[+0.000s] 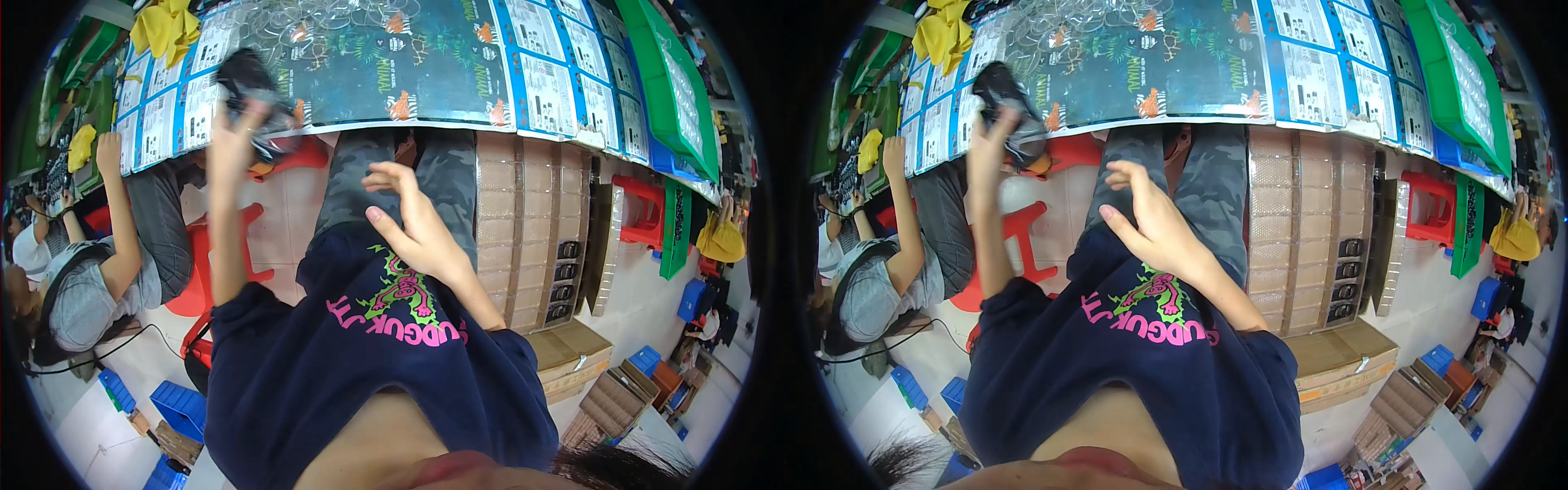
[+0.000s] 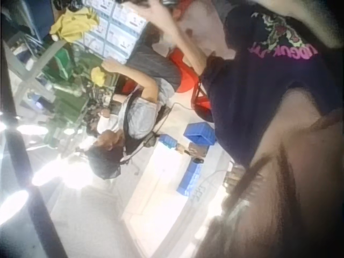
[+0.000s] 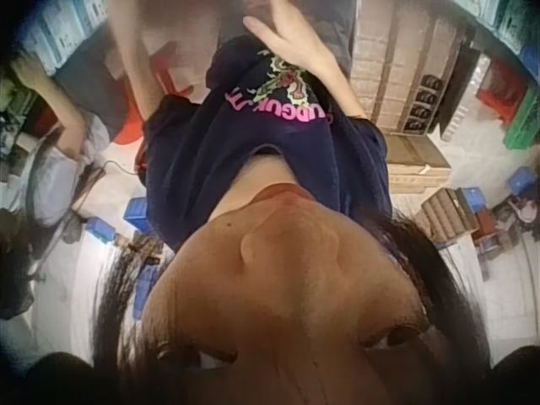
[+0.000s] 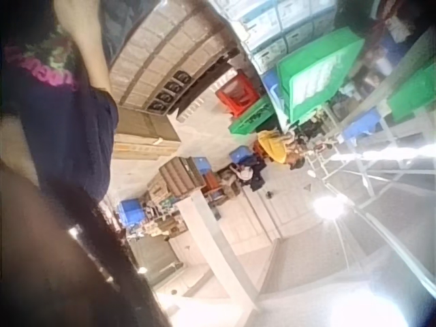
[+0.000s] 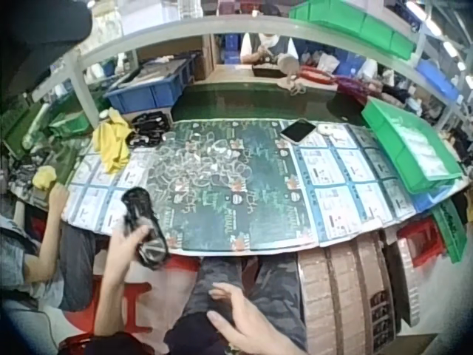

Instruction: The person assembles toy cars by picking up car body shells from a tray and clear windshield inserts from the table, pressing each windshield into a car body by hand, and removing an empty tray layer.

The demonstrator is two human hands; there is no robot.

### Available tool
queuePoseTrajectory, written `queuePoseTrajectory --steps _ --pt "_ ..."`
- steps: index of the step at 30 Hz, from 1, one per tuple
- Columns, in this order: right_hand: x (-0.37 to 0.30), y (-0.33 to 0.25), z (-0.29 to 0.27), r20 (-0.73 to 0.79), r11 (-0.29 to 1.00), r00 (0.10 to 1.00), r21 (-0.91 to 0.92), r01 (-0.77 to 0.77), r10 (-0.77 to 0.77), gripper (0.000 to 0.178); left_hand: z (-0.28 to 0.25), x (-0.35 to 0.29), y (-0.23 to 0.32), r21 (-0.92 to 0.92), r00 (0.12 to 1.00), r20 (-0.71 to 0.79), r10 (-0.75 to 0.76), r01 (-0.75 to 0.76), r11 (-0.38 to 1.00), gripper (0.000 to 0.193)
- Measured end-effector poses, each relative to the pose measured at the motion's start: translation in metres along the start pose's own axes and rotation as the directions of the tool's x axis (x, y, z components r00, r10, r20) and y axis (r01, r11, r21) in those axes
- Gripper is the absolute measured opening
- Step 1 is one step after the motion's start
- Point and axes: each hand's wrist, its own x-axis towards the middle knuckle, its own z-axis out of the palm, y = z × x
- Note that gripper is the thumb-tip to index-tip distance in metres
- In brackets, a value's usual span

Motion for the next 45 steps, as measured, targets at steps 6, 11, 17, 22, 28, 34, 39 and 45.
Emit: queuePoseTrajectory --steps 6,11,17,22,28,34,39,45 --pt "-0.001 0.012 -0.003 0.080 0.999 0.997 -0.038 0.013 -0.010 0.027 -0.165 0.155 -0.105 0.373 0.970 0.019 -0.243 0.219 0.902 0.024" --pt "-0.011 0.035 -0.011 0.019 0.997 1.000 -0.069 0.015 -0.013 0.019 -0.159 0.184 -0.097 0.972 0.990 -0.117 0.083 0.096 0.216 0.038" --pt "-0.037 0.105 -0.033 -0.172 0.990 0.975 0.009 -0.143 0.142 0.014 0.083 0.098 0.080 0.532 0.581 0.251 0.774 -0.751 0.392 0.021" --pt "-0.077 0.162 -0.076 -0.448 0.956 0.862 -0.055 -0.290 0.235 0.013 0.213 0.092 0.093 0.727 0.750 0.429 0.504 -0.618 0.300 0.037" --pt "-0.231 0.275 -0.150 -0.884 0.795 0.352 0.034 -0.606 0.307 0.014 0.229 0.124 0.071 0.807 0.725 0.420 0.546 -0.574 0.142 0.021" --pt "-0.338 0.330 -0.260 -0.996 0.445 0.049 -0.078 -0.892 -0.077 0.026 0.221 0.042 0.115 0.463 0.316 0.519 0.794 -0.885 0.050 0.009" --pt "-0.369 0.369 -0.319 -0.973 0.182 0.149 -0.117 -0.976 0.175 0.057 0.234 -0.012 0.098 0.071 0.120 0.554 0.824 -0.993 0.096 0.016" --pt "-0.346 0.349 -0.327 -0.974 -0.123 0.102 -0.129 -0.984 0.204 0.030 0.230 -0.022 0.084 0.043 0.146 0.579 0.802 -0.988 0.149 0.017"
